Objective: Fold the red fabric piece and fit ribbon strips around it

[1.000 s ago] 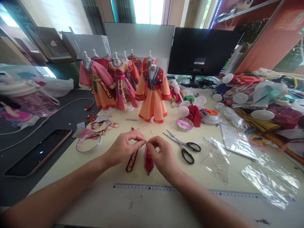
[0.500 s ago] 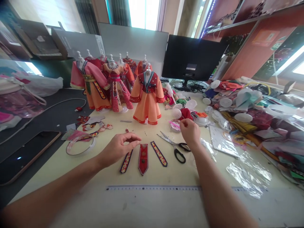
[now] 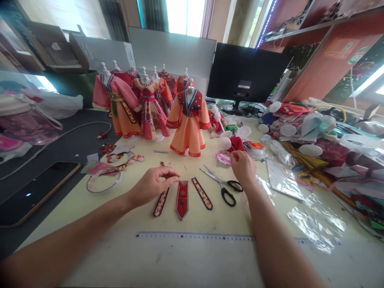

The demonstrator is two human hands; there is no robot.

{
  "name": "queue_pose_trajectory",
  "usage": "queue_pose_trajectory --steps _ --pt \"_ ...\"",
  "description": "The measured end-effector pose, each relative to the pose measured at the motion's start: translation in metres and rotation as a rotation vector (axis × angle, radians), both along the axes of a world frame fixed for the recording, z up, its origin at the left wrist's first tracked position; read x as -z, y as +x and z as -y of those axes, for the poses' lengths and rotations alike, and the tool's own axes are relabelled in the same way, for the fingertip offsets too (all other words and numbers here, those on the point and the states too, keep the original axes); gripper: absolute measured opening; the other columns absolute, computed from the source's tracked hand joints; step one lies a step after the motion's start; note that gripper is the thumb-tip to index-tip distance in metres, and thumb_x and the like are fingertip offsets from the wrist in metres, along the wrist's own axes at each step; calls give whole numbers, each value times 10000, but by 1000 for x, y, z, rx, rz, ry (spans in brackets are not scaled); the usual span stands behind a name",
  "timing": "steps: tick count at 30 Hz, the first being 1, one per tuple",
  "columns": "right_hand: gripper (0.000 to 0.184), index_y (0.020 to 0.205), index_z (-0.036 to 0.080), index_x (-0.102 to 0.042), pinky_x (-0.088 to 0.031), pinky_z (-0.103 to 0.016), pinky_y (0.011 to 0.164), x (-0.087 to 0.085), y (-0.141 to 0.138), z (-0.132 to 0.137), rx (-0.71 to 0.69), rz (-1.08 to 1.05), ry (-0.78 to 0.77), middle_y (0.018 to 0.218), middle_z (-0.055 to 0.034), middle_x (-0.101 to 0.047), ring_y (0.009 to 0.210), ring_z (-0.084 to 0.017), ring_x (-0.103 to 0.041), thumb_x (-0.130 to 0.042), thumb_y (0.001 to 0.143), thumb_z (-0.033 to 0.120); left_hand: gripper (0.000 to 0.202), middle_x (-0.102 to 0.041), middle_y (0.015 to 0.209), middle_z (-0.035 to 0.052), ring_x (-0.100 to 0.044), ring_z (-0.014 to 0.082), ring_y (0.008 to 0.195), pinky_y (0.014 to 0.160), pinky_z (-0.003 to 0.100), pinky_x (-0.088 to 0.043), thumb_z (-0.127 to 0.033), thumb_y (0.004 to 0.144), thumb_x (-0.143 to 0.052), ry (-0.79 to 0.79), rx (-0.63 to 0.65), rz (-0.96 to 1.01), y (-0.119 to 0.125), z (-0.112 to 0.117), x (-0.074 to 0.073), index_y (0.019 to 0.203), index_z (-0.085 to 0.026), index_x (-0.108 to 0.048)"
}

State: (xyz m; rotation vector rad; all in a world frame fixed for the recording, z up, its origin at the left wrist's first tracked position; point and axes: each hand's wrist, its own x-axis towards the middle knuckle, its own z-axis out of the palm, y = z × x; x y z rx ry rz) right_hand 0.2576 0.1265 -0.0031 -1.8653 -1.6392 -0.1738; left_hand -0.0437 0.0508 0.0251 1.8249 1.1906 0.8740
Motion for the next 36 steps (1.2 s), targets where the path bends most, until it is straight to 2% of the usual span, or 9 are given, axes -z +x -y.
queue_pose_trajectory --steps 5,11,14,16,20,22,26,31,36 --pt "243 818 176 -660 -437 -374 741 -3 -12 6 -82 -8 111 877 -97 -677 774 -236 -595 -470 753 313 129 -690 817 21 -608 121 768 689 203 -471 -182 808 -556 126 10 37 -1 -1 0 825 -141 -677" --pt "228 843 177 -653 -442 -387 803 -8 -37 21 -327 109 263 849 -88 -679 777 -229 -598 -486 810 330 149 -668 709 1 -583 114 679 664 216 -448 -217 837 -552 278 41 -107 -11 10 -17 763 -154 -666" --pt "198 868 174 -642 -444 -384 830 -11 -49 30 -457 207 350 848 -84 -684 795 -229 -614 -492 849 301 174 -675 710 10 -602 138 712 714 247 -459 -223 852 -523 361 6 -281 -38 21 -23 784 -170 -674" --pt "170 860 178 -628 -450 -383 828 -14 -57 36 -528 225 375 839 -79 -678 810 -233 -621 -502 861 292 252 -698 801 10 -629 149 810 804 267 -465 -165 863 -446 389 -152 -340 -73 29 -26 1001 -197 -654" --pt "125 854 197 -601 -452 -412 842 -20 -70 46 -608 220 381 848 -82 -664 868 -263 -613 -511 874 280 432 -666 1096 94 -594 265 1022 874 359 -458 -303 811 -524 264 -800 -685 -164 43 -28 1223 -175 -544" --pt "105 861 202 -592 -450 -426 835 -21 -75 50 -640 223 375 851 -83 -656 869 -271 -606 -512 876 268 699 -575 1243 183 -515 374 1150 890 446 -440 -511 777 -543 77 -956 -885 -202 49 -24 1345 -123 -416" --pt "68 857 197 -590 -466 -403 760 -21 -83 55 -726 239 382 835 -80 -653 788 -248 -599 -538 858 240 905 -548 1268 217 -525 419 1129 845 486 -444 -650 737 -496 -233 -924 -988 -236 57 -9 1439 -139 -242" --pt "44 848 180 -604 -467 -405 800 -25 -87 59 -789 264 416 824 -84 -664 760 -227 -613 -563 836 194 848 -514 1315 196 -491 413 1162 868 493 -428 -568 752 -490 -215 -916 -1040 -232 53 1 1443 -154 -226" --pt "59 875 184 -605 -470 -409 812 -31 -83 64 -745 248 407 850 -88 -666 812 -241 -608 -557 849 207 830 -507 1294 217 -467 416 1184 898 523 -403 -558 742 -482 -225 -978 -1046 -233 46 6 1435 -169 -240"
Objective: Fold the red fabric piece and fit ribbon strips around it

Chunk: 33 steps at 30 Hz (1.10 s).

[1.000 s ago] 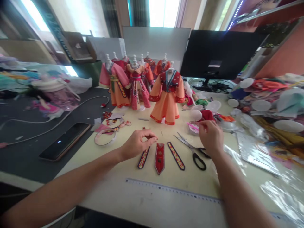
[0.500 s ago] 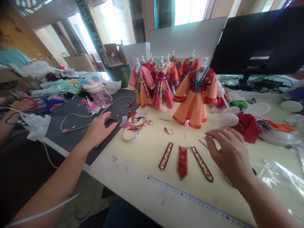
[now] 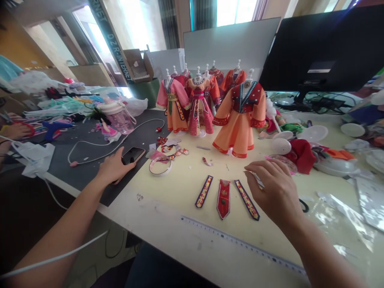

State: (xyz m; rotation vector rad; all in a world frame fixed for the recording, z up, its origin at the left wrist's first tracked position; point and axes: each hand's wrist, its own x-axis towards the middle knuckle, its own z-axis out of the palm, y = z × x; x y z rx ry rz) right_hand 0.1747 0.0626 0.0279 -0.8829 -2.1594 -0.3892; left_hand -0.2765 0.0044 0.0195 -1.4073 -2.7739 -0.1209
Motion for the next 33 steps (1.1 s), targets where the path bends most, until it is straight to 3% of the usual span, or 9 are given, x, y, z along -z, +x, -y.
queue_pose_trajectory --steps 7,13,18,21,24,28,33 --pt "78 861 175 -617 -478 -391 803 -1 4 3 3 -37 31 829 -81 -668 833 -236 -613 -556 849 223 861 -518 1250 243 -464 435 1174 911 552 -371 -525 720 -516 36 -32 -34 2 -4 4 1433 -147 -217" --pt "67 864 197 -612 -471 -385 832 5 2 1 -32 -12 -3 843 -52 -677 802 -201 -620 -553 839 217 914 -537 1260 244 -487 457 1149 895 587 -366 -625 736 -491 80 29 61 -3 5 2 1452 -146 -184" --pt "71 875 189 -613 -464 -393 856 9 1 0 -79 12 -7 839 -51 -674 780 -188 -613 -559 841 219 901 -488 1347 208 -475 407 1208 959 527 -350 -615 774 -468 100 53 117 -9 17 -4 1468 -139 -146" --pt "80 898 185 -615 -453 -407 887 9 -9 12 -136 34 -15 850 -53 -673 787 -187 -611 -570 841 219 844 -475 1374 167 -469 382 1221 977 485 -353 -568 795 -463 113 58 178 -10 28 -10 1463 -138 -178" --pt "122 941 195 -614 -407 -424 962 11 -29 43 -319 100 -111 872 -40 -675 805 -177 -617 -525 858 186 759 -507 1357 120 -480 332 1217 989 434 -363 -528 814 -455 188 171 234 -14 40 -11 1440 -153 -247" --pt "312 921 199 -614 -338 -374 1051 24 -59 92 -619 209 -198 810 -13 -675 775 -146 -613 -313 933 119 577 -625 1220 74 -493 264 1206 1047 432 -312 -441 874 -387 321 435 155 -24 57 -2 1380 -166 -351" --pt "392 831 216 -585 -332 -338 1064 46 -78 115 -659 244 -160 678 33 -620 676 -118 -585 -266 908 2 468 -693 1086 44 -543 231 1134 1107 440 -219 -345 897 -358 342 599 -14 -36 73 11 1332 -193 -436"
